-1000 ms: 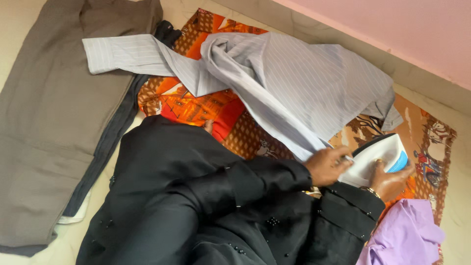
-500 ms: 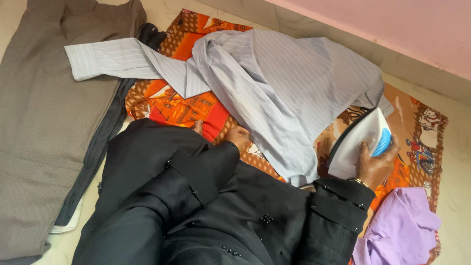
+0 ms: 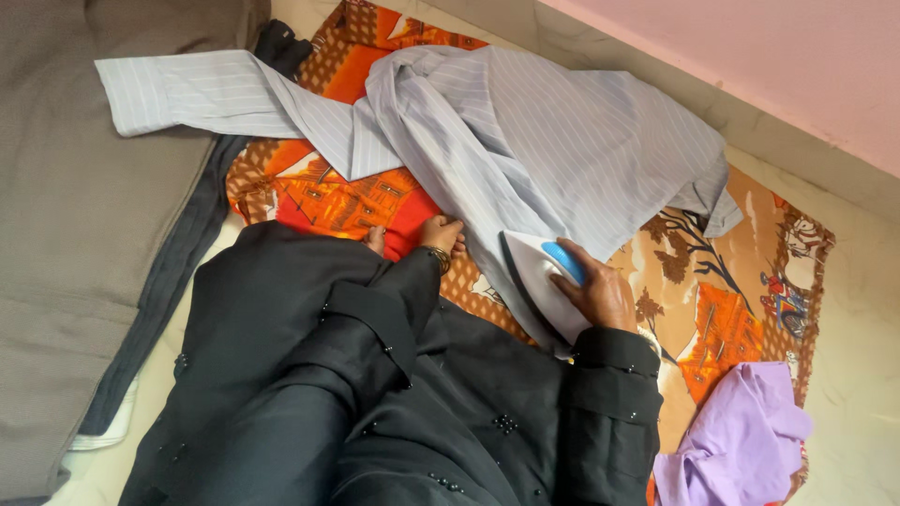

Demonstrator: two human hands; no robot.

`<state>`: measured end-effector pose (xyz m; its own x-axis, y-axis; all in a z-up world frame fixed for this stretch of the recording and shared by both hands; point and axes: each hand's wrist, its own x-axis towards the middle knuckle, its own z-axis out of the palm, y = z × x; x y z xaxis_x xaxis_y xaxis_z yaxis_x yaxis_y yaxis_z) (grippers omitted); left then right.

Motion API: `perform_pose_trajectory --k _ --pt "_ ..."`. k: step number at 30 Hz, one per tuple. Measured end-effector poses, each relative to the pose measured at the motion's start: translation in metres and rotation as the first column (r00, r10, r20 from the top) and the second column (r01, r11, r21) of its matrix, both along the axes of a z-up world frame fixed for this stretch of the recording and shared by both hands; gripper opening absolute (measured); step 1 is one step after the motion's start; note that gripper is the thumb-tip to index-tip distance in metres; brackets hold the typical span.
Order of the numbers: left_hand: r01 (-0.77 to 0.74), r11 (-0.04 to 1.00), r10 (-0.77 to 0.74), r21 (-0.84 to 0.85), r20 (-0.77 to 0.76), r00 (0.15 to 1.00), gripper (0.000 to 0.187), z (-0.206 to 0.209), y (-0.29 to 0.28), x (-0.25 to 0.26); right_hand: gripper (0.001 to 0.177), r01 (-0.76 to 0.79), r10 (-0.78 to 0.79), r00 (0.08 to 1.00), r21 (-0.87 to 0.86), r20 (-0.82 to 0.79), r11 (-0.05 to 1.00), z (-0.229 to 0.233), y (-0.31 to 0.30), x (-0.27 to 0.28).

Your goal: The person irons a light blue striped shirt laid out on a patterned mat on the floor. They use a handheld iron to smooth the front, sleeves, and collar, then button the cuffs and front placket.

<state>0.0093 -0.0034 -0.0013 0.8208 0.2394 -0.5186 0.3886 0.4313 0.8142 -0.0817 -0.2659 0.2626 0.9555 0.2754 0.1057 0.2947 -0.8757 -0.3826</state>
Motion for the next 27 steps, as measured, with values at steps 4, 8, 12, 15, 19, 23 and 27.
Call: perform_pose_trajectory --k 4,8,12,15,19,23,27 --pt "-0.419 0.867 0.380 0.271 0.186 0.906 0.055 0.005 -0.012 0.010 0.063 0.150 -0.153 0.987 -0.067 -0.046 0.986 -0.016 -0.018 0.011" --pt "-0.465 0.855 0.363 0.229 0.375 0.853 0.074 0.015 0.006 0.024 0.063 0.202 -0.201 0.977 -0.001 -0.072 0.979 -0.023 -0.028 0.015" --pt "-0.218 0.951 0.222 -0.222 -0.005 0.975 0.086 0.028 0.013 0.025 0.062 0.217 -0.219 0.974 -0.026 -0.063 0.976 -0.023 -0.026 0.017" --pt "0.054 0.912 -0.028 -0.407 0.068 0.997 0.053 0.026 0.013 0.019 0.062 0.220 -0.221 0.973 -0.024 -0.064 0.975 -0.022 -0.024 0.017" --pt "0.127 0.973 -0.102 -0.192 0.133 0.986 0.036 0.020 0.002 0.016 0.061 0.205 -0.206 0.978 -0.011 -0.040 0.979 -0.021 -0.024 0.016" --pt "-0.175 0.979 0.194 -0.102 0.211 0.958 0.027 0.019 -0.002 0.011 0.059 0.208 -0.209 0.977 -0.030 -0.043 0.978 -0.016 -0.018 0.015" --pt "-0.388 0.919 0.354 0.077 0.278 0.893 0.029 0.010 -0.005 0.007 0.060 0.114 -0.121 0.989 -0.087 -0.089 0.990 -0.009 -0.005 0.010"
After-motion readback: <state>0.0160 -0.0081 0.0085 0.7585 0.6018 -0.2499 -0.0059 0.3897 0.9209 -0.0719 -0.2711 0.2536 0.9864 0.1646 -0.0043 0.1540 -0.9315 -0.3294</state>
